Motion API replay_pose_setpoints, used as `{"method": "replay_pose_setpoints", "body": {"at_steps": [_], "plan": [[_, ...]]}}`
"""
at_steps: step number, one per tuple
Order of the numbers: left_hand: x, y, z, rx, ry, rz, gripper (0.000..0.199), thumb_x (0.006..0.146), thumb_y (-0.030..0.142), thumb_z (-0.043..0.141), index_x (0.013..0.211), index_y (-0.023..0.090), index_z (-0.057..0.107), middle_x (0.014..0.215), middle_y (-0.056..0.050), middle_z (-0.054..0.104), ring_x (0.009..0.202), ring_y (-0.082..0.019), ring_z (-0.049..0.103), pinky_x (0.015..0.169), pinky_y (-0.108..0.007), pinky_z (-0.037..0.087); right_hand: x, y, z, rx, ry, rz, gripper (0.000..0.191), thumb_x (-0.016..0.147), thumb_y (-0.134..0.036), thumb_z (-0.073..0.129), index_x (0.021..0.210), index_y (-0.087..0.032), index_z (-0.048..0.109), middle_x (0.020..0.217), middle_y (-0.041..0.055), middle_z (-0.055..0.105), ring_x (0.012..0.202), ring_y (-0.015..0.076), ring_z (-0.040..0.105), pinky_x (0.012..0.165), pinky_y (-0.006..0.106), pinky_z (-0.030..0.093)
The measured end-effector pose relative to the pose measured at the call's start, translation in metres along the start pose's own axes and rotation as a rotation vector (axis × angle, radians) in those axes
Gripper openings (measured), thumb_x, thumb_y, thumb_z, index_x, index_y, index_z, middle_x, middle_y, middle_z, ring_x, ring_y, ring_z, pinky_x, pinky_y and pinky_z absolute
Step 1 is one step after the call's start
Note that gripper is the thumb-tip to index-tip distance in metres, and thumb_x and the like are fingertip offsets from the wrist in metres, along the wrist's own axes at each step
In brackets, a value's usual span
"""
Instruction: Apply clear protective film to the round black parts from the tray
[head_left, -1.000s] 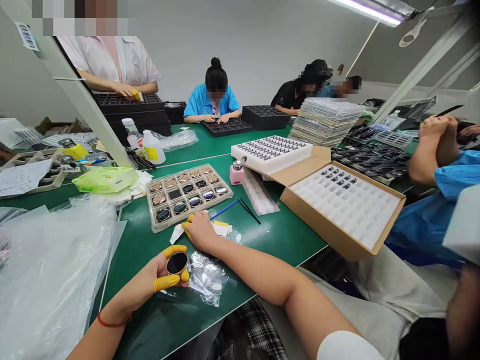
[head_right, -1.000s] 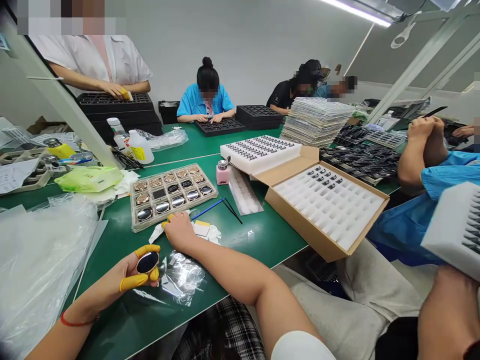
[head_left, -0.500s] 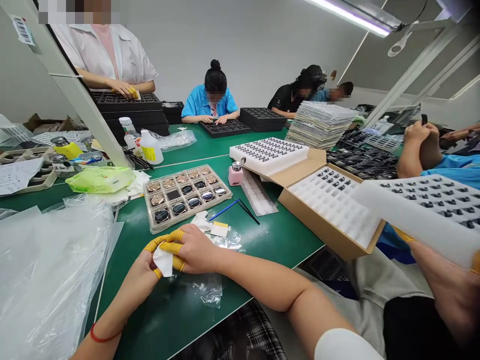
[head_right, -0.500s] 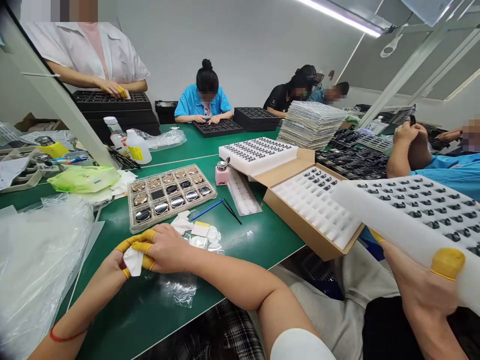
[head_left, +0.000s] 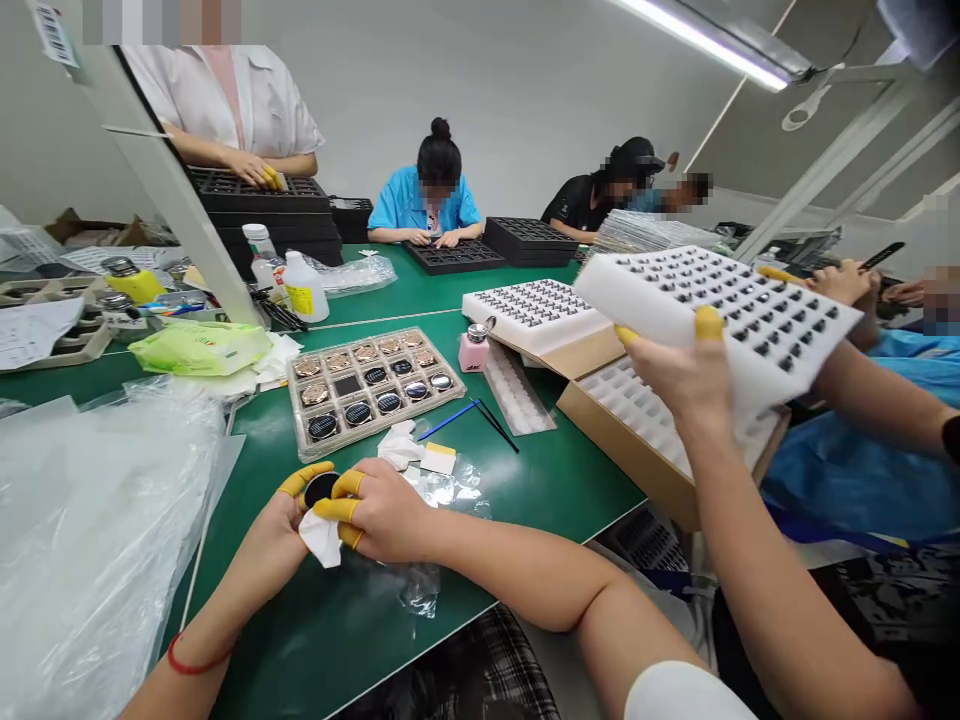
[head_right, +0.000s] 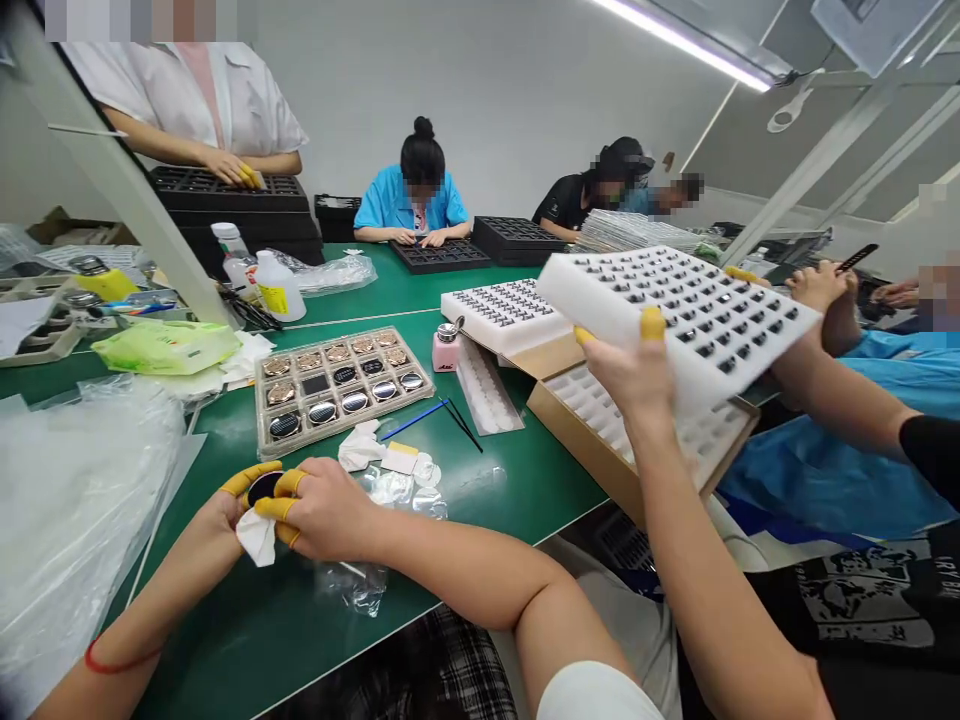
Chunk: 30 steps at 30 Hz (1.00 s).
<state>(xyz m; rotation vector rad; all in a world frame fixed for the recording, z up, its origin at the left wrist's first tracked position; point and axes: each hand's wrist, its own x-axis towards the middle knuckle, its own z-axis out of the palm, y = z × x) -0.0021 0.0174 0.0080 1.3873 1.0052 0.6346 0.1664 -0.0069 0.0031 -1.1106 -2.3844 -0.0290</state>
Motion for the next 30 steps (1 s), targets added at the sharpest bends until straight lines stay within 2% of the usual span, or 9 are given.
{"method": "replay_pose_setpoints", "body": {"at_steps": [2, 7, 13, 19, 23, 26, 28, 30], "plan": [[-0.001, 0.001, 0.001, -0.029, -0.014, 0.022, 0.077, 0.060, 0.024, 0.077, 0.125, 0.019, 0.036, 0.096, -0.008, 0.067, 0.085, -0.025, 0.065, 0.075, -0.035, 0.052, -0.001, -0.002, 0.000, -0.004, 0.010, -0.015, 0.023, 0.083, -0.025, 0.050, 0.100, -0.021, 0.065, 0.095, 0.0059, 0.060, 0.086, 0.0194, 0.045, 0.076, 0.034, 0.036], [-0.001, -0.004, 0.010, -0.084, -0.111, 0.039, 0.061, 0.067, 0.023, 0.071, 0.120, 0.017, 0.042, 0.104, -0.009, 0.065, 0.091, -0.025, 0.064, 0.081, -0.037, 0.051, -0.002, 0.008, 0.002, -0.006, 0.020, 0.157, 0.025, 0.076, -0.020, 0.059, 0.100, -0.019, 0.065, 0.090, 0.0065, 0.059, 0.083, 0.0202, 0.042, 0.073, 0.034, 0.035], [-0.001, -0.004, 0.005, -0.008, -0.003, 0.062, 0.059, 0.070, 0.025, 0.068, 0.121, 0.018, 0.040, 0.100, -0.008, 0.065, 0.087, -0.023, 0.064, 0.072, -0.032, 0.051, -0.005, -0.002, 0.005, 0.040, 0.052, -0.004, 0.017, 0.082, -0.019, 0.054, 0.094, -0.022, 0.066, 0.089, 0.0053, 0.058, 0.086, 0.0199, 0.041, 0.077, 0.035, 0.034], [-0.004, -0.002, 0.014, -0.102, -0.124, 0.059, 0.045, 0.071, 0.026, 0.068, 0.111, 0.018, 0.049, 0.102, -0.007, 0.064, 0.091, -0.023, 0.063, 0.082, -0.036, 0.051, -0.003, 0.005, 0.004, 0.072, 0.089, 0.187, 0.023, 0.078, -0.018, 0.058, 0.099, -0.022, 0.066, 0.088, 0.0058, 0.056, 0.084, 0.0201, 0.041, 0.077, 0.036, 0.034], [-0.004, -0.005, 0.011, -0.042, -0.052, 0.101, 0.055, 0.067, 0.022, 0.071, 0.116, 0.019, 0.047, 0.110, -0.009, 0.062, 0.097, -0.026, 0.061, 0.087, -0.038, 0.048, -0.002, 0.001, 0.003, 0.060, 0.100, 0.128, 0.022, 0.081, -0.025, 0.057, 0.100, -0.023, 0.066, 0.086, 0.0056, 0.056, 0.084, 0.0198, 0.041, 0.080, 0.036, 0.034], [-0.004, -0.004, 0.006, 0.020, 0.013, 0.097, 0.057, 0.068, 0.023, 0.069, 0.119, 0.018, 0.044, 0.111, -0.010, 0.061, 0.095, -0.025, 0.061, 0.083, -0.035, 0.048, -0.003, -0.005, 0.002, 0.046, 0.118, 0.073, 0.020, 0.085, -0.030, 0.053, 0.097, -0.022, 0.067, 0.085, 0.0056, 0.057, 0.084, 0.0194, 0.041, 0.084, 0.037, 0.033], [-0.005, -0.001, 0.008, -0.006, -0.002, 0.071, 0.055, 0.070, 0.024, 0.068, 0.119, 0.019, 0.043, 0.108, -0.009, 0.062, 0.092, -0.024, 0.062, 0.080, -0.034, 0.050, -0.004, -0.005, 0.003, 0.039, 0.126, 0.092, 0.016, 0.085, -0.028, 0.054, 0.093, -0.023, 0.067, 0.085, 0.0053, 0.057, 0.085, 0.0194, 0.041, 0.084, 0.037, 0.033], [-0.006, 0.001, 0.012, -0.067, -0.068, 0.047, 0.051, 0.070, 0.025, 0.069, 0.114, 0.019, 0.045, 0.106, -0.007, 0.062, 0.092, -0.024, 0.062, 0.080, -0.035, 0.050, -0.003, -0.001, 0.004, 0.034, 0.125, 0.149, 0.014, 0.082, -0.024, 0.058, 0.091, -0.023, 0.068, 0.087, 0.0052, 0.057, 0.086, 0.0198, 0.041, 0.082, 0.036, 0.033]]}}
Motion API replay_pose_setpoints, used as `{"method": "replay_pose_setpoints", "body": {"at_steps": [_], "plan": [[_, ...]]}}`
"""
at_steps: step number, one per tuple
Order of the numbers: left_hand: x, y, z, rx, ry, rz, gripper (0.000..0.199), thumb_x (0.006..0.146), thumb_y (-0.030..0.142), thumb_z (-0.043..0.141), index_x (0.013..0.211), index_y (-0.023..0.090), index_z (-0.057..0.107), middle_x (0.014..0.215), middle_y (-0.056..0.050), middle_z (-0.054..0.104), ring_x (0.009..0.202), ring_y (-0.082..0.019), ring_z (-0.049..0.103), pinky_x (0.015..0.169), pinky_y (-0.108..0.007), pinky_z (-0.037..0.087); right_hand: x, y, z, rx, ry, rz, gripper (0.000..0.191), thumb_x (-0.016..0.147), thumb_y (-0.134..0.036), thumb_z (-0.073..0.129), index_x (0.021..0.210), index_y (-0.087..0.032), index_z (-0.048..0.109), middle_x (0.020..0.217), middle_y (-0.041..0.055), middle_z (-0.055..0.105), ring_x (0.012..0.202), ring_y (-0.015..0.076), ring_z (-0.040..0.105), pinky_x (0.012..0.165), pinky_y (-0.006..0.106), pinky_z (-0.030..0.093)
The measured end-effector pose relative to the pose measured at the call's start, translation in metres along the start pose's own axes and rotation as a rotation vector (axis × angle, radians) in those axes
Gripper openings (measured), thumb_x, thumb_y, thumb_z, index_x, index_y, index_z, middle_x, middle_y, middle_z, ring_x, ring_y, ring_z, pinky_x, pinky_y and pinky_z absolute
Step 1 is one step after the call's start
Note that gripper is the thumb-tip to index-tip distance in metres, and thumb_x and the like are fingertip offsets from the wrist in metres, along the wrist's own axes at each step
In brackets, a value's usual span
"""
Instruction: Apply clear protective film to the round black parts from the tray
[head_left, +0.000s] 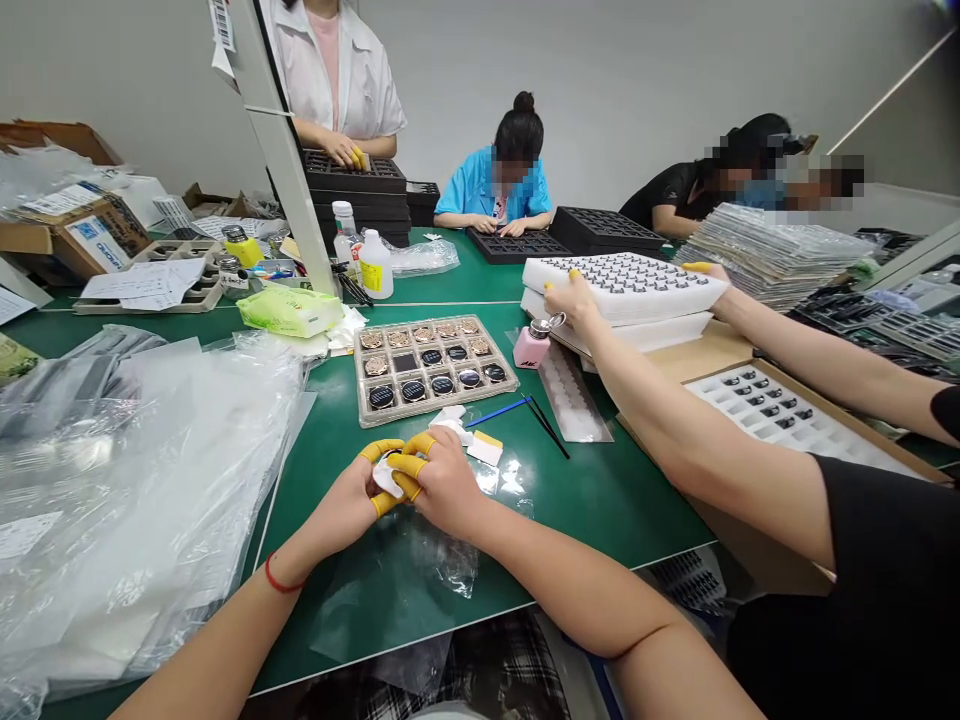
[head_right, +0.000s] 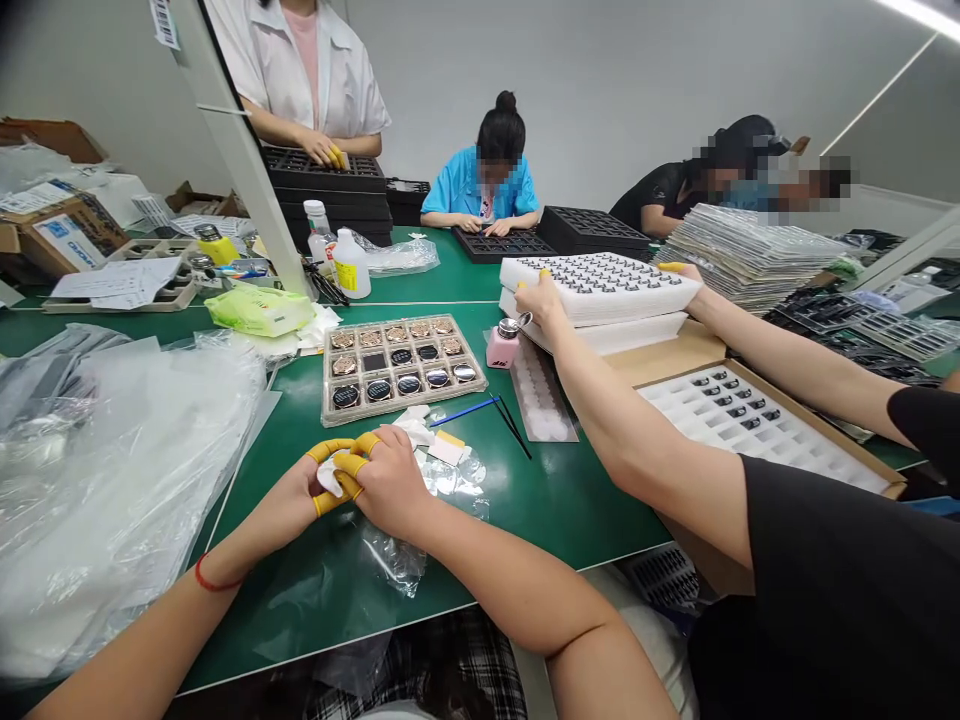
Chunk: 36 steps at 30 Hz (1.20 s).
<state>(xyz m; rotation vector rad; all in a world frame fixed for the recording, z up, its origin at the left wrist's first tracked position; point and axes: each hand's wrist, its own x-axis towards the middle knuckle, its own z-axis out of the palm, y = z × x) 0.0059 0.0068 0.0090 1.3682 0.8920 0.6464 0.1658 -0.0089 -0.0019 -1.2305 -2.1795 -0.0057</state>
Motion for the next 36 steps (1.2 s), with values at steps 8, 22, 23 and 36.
{"method": "replay_pose_setpoints", "body": {"at_steps": [8, 22, 23, 36], "plan": [[0.001, 0.001, -0.004, 0.021, 0.021, 0.009, 0.055, 0.067, 0.023, 0.071, 0.115, 0.019, 0.045, 0.104, -0.007, 0.063, 0.093, -0.024, 0.062, 0.079, -0.034, 0.050, 0.004, 0.001, -0.004, 0.056, -0.077, -0.105, 0.020, 0.082, -0.021, 0.056, 0.099, -0.023, 0.065, 0.093, 0.0050, 0.058, 0.085, 0.0183, 0.042, 0.078, 0.034, 0.035], [0.000, 0.003, -0.002, 0.078, 0.024, -0.003, 0.058, 0.064, 0.026, 0.075, 0.116, 0.019, 0.049, 0.110, -0.008, 0.064, 0.097, -0.026, 0.061, 0.083, -0.035, 0.050, 0.002, 0.001, -0.004, 0.047, 0.018, -0.105, 0.024, 0.081, -0.025, 0.051, 0.099, -0.021, 0.066, 0.090, 0.0046, 0.060, 0.083, 0.0167, 0.047, 0.074, 0.036, 0.040], [0.000, 0.003, -0.004, 0.093, 0.052, 0.009, 0.060, 0.063, 0.026, 0.075, 0.117, 0.019, 0.049, 0.112, -0.008, 0.064, 0.099, -0.027, 0.061, 0.084, -0.034, 0.049, 0.002, -0.001, -0.004, 0.046, 0.022, -0.120, 0.024, 0.081, -0.025, 0.051, 0.099, -0.021, 0.066, 0.090, 0.0049, 0.060, 0.083, 0.0170, 0.047, 0.075, 0.036, 0.041], [-0.001, 0.005, 0.001, 0.128, 0.013, 0.038, 0.047, 0.067, 0.027, 0.071, 0.109, 0.018, 0.053, 0.101, -0.007, 0.066, 0.084, -0.023, 0.063, 0.075, -0.032, 0.052, 0.006, 0.008, -0.005, 0.023, -0.086, -0.294, 0.020, 0.082, -0.025, 0.053, 0.096, -0.020, 0.066, 0.089, 0.0057, 0.059, 0.085, 0.0186, 0.046, 0.081, 0.033, 0.039]]}}
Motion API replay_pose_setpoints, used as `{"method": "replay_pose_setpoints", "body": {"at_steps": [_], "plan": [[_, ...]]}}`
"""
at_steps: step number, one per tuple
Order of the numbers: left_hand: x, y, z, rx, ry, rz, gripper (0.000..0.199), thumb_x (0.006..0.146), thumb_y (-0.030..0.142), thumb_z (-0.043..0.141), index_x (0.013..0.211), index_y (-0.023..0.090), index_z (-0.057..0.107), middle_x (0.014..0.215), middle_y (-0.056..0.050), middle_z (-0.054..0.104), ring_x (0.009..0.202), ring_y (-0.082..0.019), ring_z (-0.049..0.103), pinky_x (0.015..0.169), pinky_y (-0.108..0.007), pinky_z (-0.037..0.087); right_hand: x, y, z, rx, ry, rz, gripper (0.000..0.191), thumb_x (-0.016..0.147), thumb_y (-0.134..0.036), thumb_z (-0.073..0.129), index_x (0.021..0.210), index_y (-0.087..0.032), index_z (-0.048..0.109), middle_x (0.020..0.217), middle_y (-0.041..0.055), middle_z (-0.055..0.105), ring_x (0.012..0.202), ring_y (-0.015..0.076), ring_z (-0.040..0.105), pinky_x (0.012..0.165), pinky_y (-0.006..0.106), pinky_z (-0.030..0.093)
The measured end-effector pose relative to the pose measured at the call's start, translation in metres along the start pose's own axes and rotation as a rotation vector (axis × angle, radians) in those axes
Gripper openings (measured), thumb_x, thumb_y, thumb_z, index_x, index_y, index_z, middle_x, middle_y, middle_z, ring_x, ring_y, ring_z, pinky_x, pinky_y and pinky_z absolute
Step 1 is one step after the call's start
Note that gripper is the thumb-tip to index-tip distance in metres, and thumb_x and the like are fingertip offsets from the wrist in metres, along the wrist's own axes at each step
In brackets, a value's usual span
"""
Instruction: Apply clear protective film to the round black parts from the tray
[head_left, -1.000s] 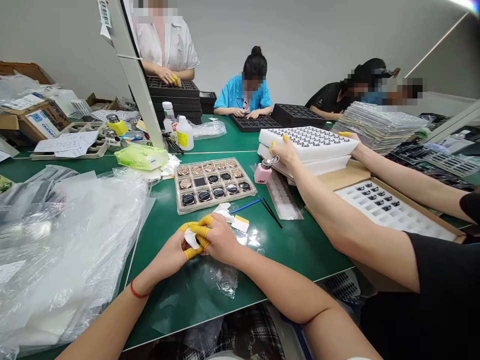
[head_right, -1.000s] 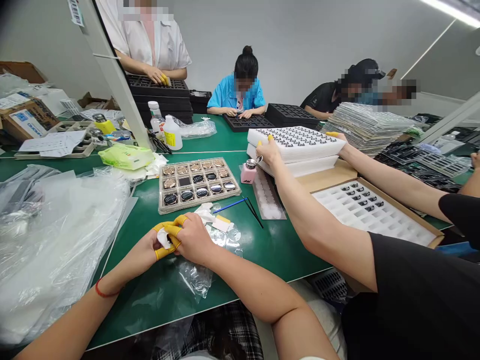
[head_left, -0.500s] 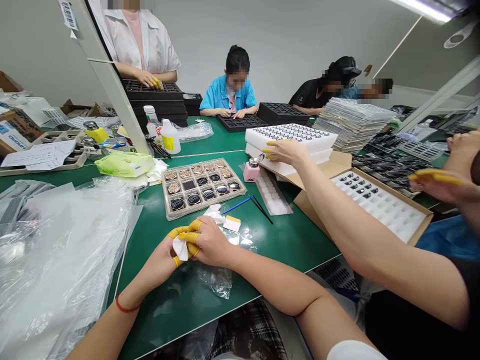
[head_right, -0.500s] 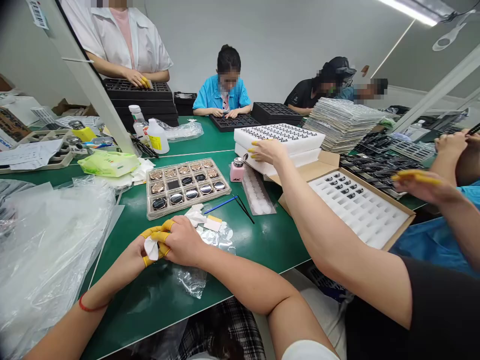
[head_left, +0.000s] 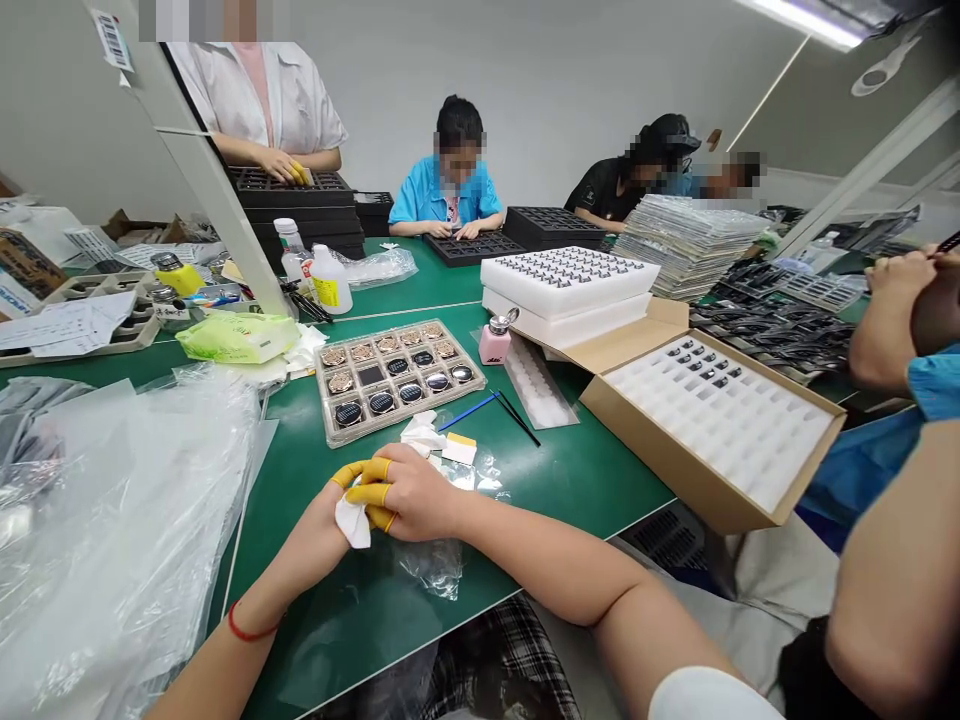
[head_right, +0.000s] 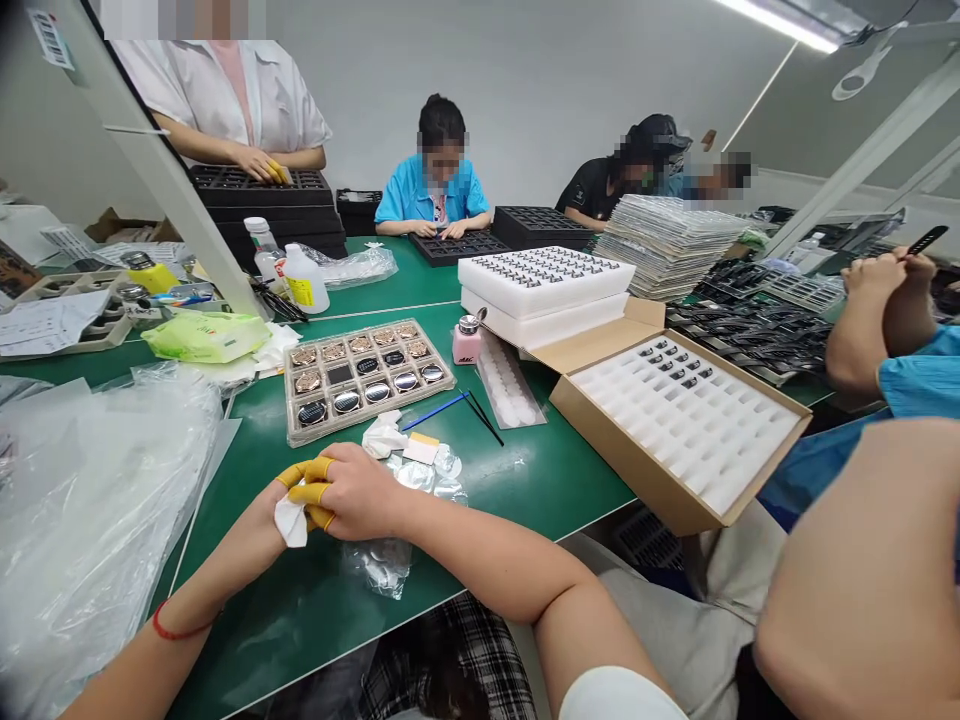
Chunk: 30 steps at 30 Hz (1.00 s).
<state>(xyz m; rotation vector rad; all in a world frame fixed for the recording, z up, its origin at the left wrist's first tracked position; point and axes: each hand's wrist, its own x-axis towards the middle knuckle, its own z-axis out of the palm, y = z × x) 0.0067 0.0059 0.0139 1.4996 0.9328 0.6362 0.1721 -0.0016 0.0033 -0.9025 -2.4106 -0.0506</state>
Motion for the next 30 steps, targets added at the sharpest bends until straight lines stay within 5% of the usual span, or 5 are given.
{"method": "replay_pose_setpoints", "body": {"at_steps": [5, 10, 14, 18, 30], "plan": [[0.001, -0.003, -0.007, -0.134, 0.006, -0.090, 0.071, 0.062, 0.023, 0.076, 0.123, 0.019, 0.040, 0.096, -0.006, 0.068, 0.070, -0.018, 0.064, 0.061, -0.027, 0.052, 0.001, 0.000, -0.007, -0.028, 0.023, -0.002, 0.020, 0.084, -0.027, 0.052, 0.098, -0.021, 0.065, 0.091, 0.0058, 0.059, 0.090, 0.0197, 0.046, 0.083, 0.035, 0.039], [0.000, -0.002, 0.001, -0.189, -0.065, -0.074, 0.054, 0.067, 0.025, 0.072, 0.115, 0.019, 0.046, 0.103, -0.006, 0.065, 0.082, -0.021, 0.065, 0.077, -0.035, 0.054, -0.002, 0.010, -0.004, -0.058, 0.044, 0.146, 0.020, 0.076, -0.023, 0.059, 0.095, -0.018, 0.066, 0.093, 0.0073, 0.061, 0.088, 0.0209, 0.046, 0.078, 0.035, 0.041], [0.000, 0.000, 0.006, -0.031, -0.076, -0.013, 0.038, 0.070, 0.026, 0.069, 0.104, 0.016, 0.054, 0.103, -0.008, 0.065, 0.085, -0.022, 0.064, 0.075, -0.033, 0.053, -0.001, 0.007, -0.002, -0.036, -0.013, 0.048, 0.021, 0.076, -0.025, 0.060, 0.094, -0.019, 0.067, 0.091, 0.0071, 0.061, 0.087, 0.0210, 0.046, 0.076, 0.034, 0.041], [0.000, -0.001, 0.000, -0.093, -0.001, -0.015, 0.056, 0.067, 0.021, 0.071, 0.117, 0.018, 0.044, 0.102, -0.007, 0.065, 0.089, -0.022, 0.063, 0.073, -0.030, 0.051, 0.001, 0.001, -0.007, 0.043, -0.008, -0.032, 0.018, 0.082, -0.024, 0.054, 0.096, -0.023, 0.066, 0.091, 0.0055, 0.061, 0.090, 0.0194, 0.047, 0.080, 0.034, 0.041], [-0.006, 0.005, -0.006, -0.287, -0.001, 0.023, 0.053, 0.074, 0.025, 0.068, 0.118, 0.020, 0.038, 0.091, -0.004, 0.065, 0.078, -0.019, 0.068, 0.081, -0.038, 0.053, 0.001, 0.021, -0.019, 0.202, 0.382, 0.166, 0.026, 0.081, -0.011, 0.049, 0.093, -0.026, 0.066, 0.079, 0.0032, 0.058, 0.079, 0.0178, 0.048, 0.072, 0.035, 0.043]]}}
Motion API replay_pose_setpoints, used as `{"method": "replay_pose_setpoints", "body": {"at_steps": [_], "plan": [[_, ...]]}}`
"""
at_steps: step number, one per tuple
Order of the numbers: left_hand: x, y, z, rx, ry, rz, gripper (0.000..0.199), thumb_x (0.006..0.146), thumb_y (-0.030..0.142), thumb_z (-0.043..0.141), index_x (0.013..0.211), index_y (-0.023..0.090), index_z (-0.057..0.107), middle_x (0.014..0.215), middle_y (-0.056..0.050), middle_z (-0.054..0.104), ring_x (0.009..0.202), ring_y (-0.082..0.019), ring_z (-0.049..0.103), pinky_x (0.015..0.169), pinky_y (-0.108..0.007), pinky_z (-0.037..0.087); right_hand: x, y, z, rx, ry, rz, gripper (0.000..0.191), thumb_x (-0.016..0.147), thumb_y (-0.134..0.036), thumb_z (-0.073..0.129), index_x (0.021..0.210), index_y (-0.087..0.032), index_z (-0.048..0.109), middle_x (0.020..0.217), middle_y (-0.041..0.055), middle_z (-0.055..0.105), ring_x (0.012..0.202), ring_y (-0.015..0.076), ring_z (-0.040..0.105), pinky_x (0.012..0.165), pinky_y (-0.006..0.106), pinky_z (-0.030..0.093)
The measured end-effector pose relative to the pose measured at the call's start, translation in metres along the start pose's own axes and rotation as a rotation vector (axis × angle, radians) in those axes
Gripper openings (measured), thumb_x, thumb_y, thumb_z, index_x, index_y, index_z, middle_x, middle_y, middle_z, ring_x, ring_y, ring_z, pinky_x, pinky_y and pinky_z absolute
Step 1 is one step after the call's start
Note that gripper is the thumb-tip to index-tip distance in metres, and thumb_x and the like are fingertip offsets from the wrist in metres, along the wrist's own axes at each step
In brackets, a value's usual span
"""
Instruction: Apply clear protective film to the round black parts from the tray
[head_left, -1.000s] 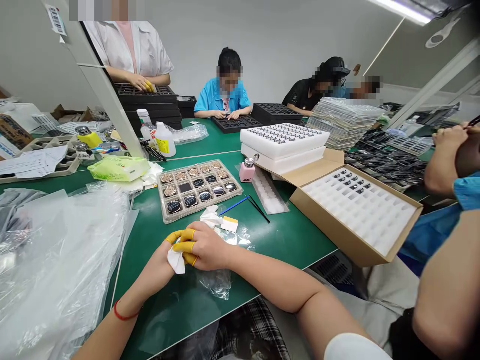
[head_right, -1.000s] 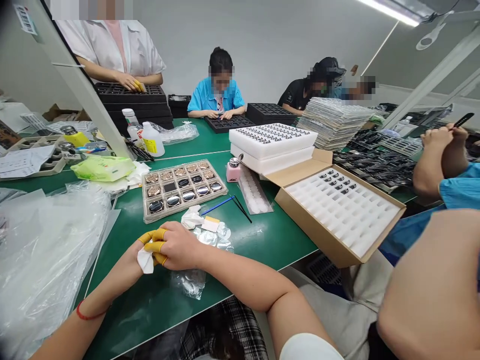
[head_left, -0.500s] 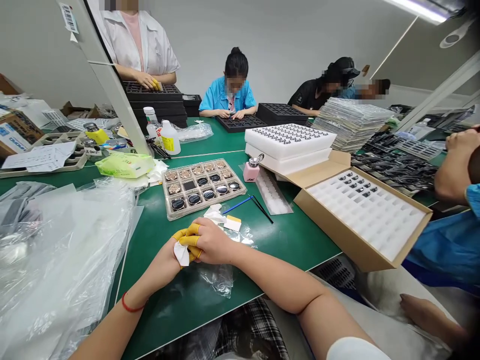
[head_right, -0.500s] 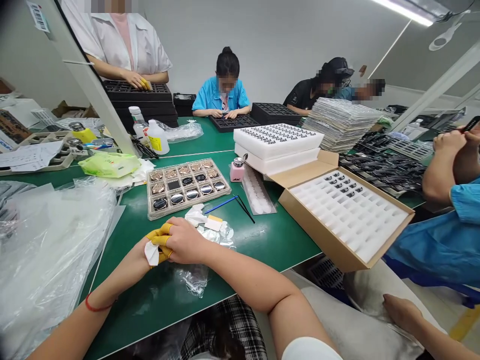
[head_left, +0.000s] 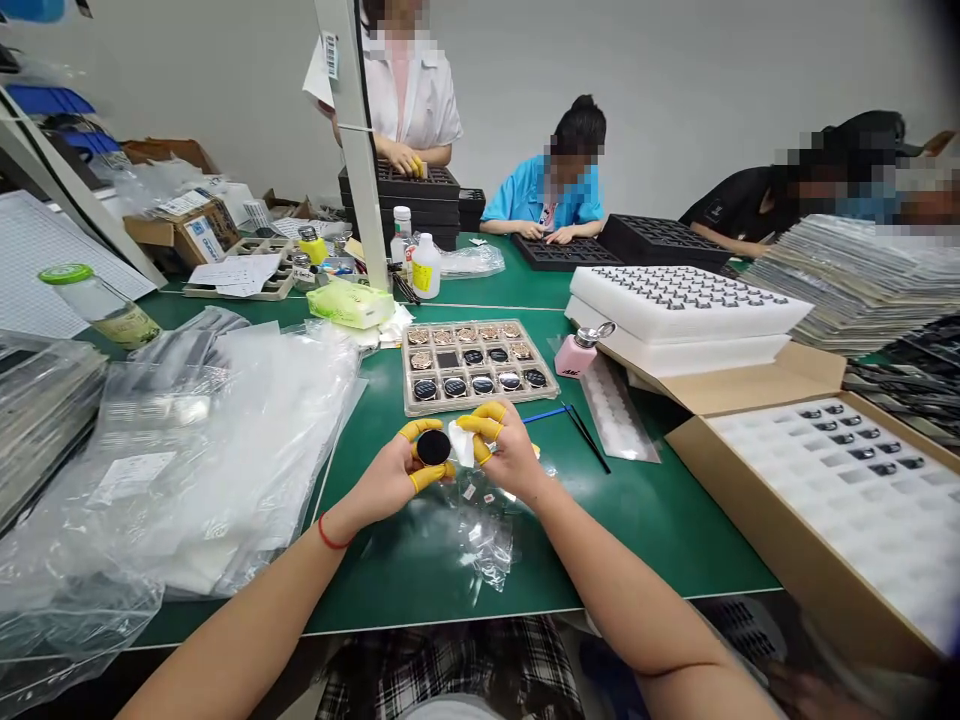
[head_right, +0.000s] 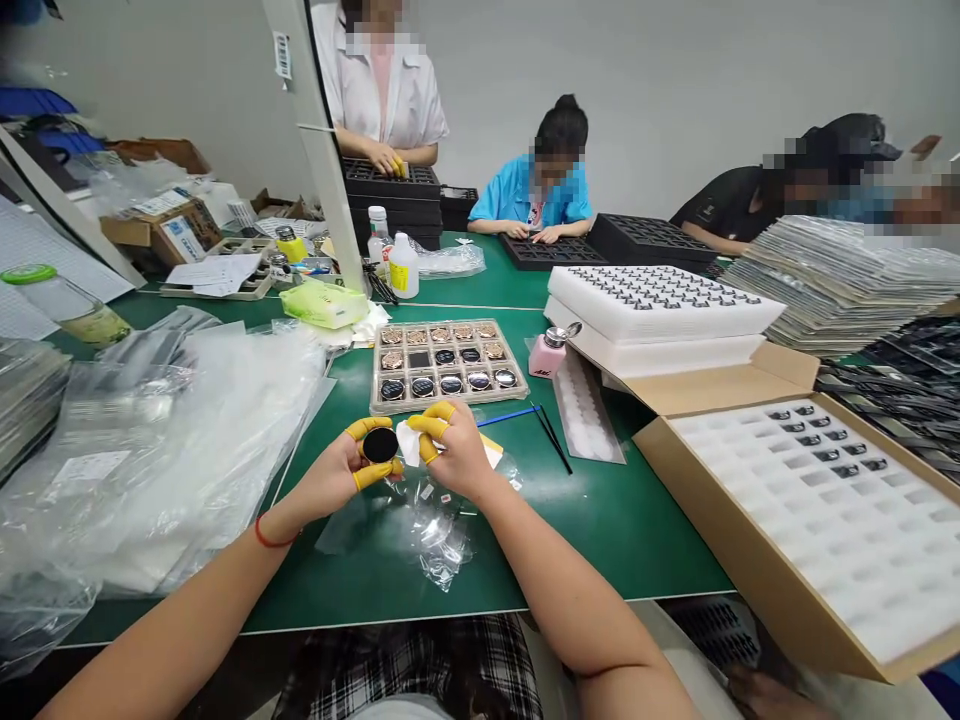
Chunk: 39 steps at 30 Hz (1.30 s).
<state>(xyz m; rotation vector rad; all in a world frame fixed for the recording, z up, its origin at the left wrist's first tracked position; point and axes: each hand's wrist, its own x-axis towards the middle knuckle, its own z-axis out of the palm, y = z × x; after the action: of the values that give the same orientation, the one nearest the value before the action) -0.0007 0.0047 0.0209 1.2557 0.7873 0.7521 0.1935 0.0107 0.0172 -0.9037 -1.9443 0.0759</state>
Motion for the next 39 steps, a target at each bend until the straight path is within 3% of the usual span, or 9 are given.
{"method": "replay_pose_setpoints", "body": {"at_steps": [5, 11, 15, 20, 25, 29, 33, 36, 39], "plan": [[-0.001, -0.008, 0.004, 0.044, -0.086, 0.023, 0.047, 0.077, 0.023, 0.064, 0.118, 0.019, 0.041, 0.095, -0.005, 0.063, 0.079, -0.017, 0.066, 0.078, -0.034, 0.052, -0.005, -0.005, 0.008, -0.033, -0.115, -0.025, 0.027, 0.082, -0.013, 0.051, 0.098, -0.028, 0.066, 0.083, 0.0034, 0.059, 0.081, 0.0182, 0.047, 0.072, 0.034, 0.041], [0.005, -0.015, -0.004, 0.092, 0.087, 0.062, 0.049, 0.076, 0.021, 0.063, 0.119, 0.020, 0.040, 0.089, -0.002, 0.061, 0.076, -0.014, 0.063, 0.069, -0.025, 0.050, -0.010, -0.013, 0.013, -0.080, -0.179, -0.041, 0.027, 0.080, -0.012, 0.051, 0.098, -0.024, 0.067, 0.084, 0.0053, 0.059, 0.082, 0.0193, 0.045, 0.072, 0.034, 0.041], [0.009, -0.010, -0.010, 0.084, 0.167, 0.087, 0.052, 0.073, 0.024, 0.067, 0.118, 0.019, 0.041, 0.094, -0.003, 0.062, 0.082, -0.016, 0.064, 0.076, -0.030, 0.052, -0.007, -0.013, 0.010, -0.006, -0.212, -0.016, 0.025, 0.080, -0.012, 0.051, 0.093, -0.024, 0.067, 0.081, 0.0046, 0.060, 0.080, 0.0189, 0.048, 0.071, 0.034, 0.041], [0.009, 0.002, -0.012, 0.016, 0.235, 0.040, 0.056, 0.071, 0.029, 0.070, 0.117, 0.018, 0.040, 0.085, -0.002, 0.065, 0.077, -0.019, 0.068, 0.084, -0.042, 0.054, 0.000, 0.012, -0.006, 0.015, -0.085, 0.373, 0.023, 0.081, -0.017, 0.051, 0.097, -0.023, 0.067, 0.096, 0.0060, 0.064, 0.094, 0.0211, 0.055, 0.085, 0.040, 0.043], [0.007, 0.008, -0.014, -0.083, 0.307, 0.065, 0.054, 0.071, 0.027, 0.070, 0.116, 0.019, 0.041, 0.083, 0.000, 0.065, 0.074, -0.017, 0.068, 0.084, -0.040, 0.054, -0.001, 0.021, -0.014, 0.134, -0.388, 0.520, 0.046, 0.077, -0.037, 0.064, 0.119, -0.021, 0.057, 0.121, 0.0089, 0.058, 0.112, 0.0242, 0.052, 0.093, 0.040, 0.043], [0.006, 0.007, -0.018, -0.163, 0.304, 0.126, 0.050, 0.078, 0.033, 0.064, 0.118, 0.020, 0.038, 0.102, -0.008, 0.066, 0.081, -0.021, 0.070, 0.081, -0.040, 0.054, -0.002, 0.008, -0.010, 0.113, -0.354, 0.323, 0.020, 0.087, -0.027, 0.051, 0.100, -0.022, 0.066, 0.096, 0.0057, 0.067, 0.090, 0.0188, 0.060, 0.079, 0.034, 0.048], [0.001, 0.015, -0.019, -0.225, 0.328, 0.201, 0.046, 0.081, 0.033, 0.060, 0.118, 0.019, 0.037, 0.097, -0.006, 0.068, 0.082, -0.022, 0.071, 0.090, -0.042, 0.048, 0.000, -0.027, -0.019, -0.105, -0.252, -0.067, 0.022, 0.089, -0.020, 0.048, 0.102, -0.026, 0.065, 0.093, 0.0067, 0.067, 0.083, 0.0196, 0.059, 0.072, 0.036, 0.046], [-0.018, 0.026, -0.024, -0.219, 0.368, 0.255, 0.044, 0.080, 0.030, 0.062, 0.116, 0.017, 0.041, 0.093, -0.004, 0.068, 0.087, -0.021, 0.070, 0.094, -0.040, 0.047, 0.004, -0.072, -0.033, -0.146, -0.309, -0.287, 0.031, 0.086, -0.015, 0.051, 0.112, -0.030, 0.060, 0.099, 0.0057, 0.067, 0.086, 0.0204, 0.058, 0.074, 0.038, 0.045], [-0.062, 0.036, -0.041, -0.143, 0.423, 0.266, 0.051, 0.075, 0.027, 0.067, 0.118, 0.018, 0.041, 0.091, -0.003, 0.068, 0.089, -0.022, 0.069, 0.092, -0.040, 0.050, 0.013, -0.118, -0.041, -0.020, -0.496, -0.413, 0.035, 0.085, -0.021, 0.056, 0.119, -0.028, 0.056, 0.103, 0.0067, 0.067, 0.092, 0.0214, 0.057, 0.080, 0.039, 0.046]]}}
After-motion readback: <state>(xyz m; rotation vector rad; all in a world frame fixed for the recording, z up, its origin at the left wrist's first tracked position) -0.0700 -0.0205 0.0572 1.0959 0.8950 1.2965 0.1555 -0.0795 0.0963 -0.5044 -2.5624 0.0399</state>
